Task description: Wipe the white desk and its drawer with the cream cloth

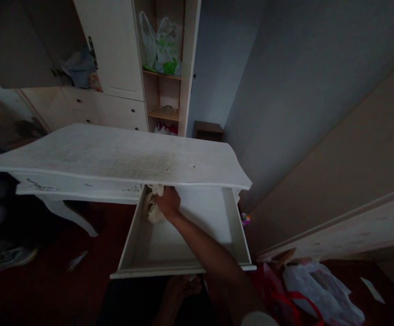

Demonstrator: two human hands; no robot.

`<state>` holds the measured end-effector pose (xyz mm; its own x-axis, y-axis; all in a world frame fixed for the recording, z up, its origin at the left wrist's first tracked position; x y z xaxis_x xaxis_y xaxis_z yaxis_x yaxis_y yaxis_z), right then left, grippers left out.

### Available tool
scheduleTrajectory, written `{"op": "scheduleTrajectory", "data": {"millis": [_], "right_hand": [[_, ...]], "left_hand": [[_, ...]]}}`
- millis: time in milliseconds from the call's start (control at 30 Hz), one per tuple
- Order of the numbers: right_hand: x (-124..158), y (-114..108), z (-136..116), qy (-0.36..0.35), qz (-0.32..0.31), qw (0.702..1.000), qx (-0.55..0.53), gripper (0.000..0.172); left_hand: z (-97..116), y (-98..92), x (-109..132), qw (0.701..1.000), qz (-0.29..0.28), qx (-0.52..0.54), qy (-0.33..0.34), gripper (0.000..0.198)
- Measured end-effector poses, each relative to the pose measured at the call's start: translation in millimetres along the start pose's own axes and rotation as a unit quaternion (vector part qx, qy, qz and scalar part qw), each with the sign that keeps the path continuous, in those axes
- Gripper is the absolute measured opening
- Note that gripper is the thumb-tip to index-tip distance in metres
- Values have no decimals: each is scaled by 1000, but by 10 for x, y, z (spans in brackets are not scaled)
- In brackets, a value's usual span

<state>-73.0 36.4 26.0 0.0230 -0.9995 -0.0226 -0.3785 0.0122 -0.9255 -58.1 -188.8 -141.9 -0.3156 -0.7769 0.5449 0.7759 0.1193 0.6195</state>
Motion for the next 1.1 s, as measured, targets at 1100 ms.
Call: {"op": "scheduleTrajectory", "data": {"millis": [1100], "right_hand": [[1613, -936, 767, -309, -244, 918, 56, 37]], "left_hand": [[250, 193, 270, 999, -37, 38, -12, 40]]}}
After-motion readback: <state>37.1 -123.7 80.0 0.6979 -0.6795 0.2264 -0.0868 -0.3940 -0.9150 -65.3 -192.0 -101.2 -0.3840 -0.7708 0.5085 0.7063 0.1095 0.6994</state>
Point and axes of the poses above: each hand's wrist, its own x-axis away from the middle knuckle, its own y-axis out of the palm, z = x × y, the point moved 4 cm from there along -x, towards the middle knuckle, and after that the axes turned 2 degrees about -y, right-handed, at the moved point
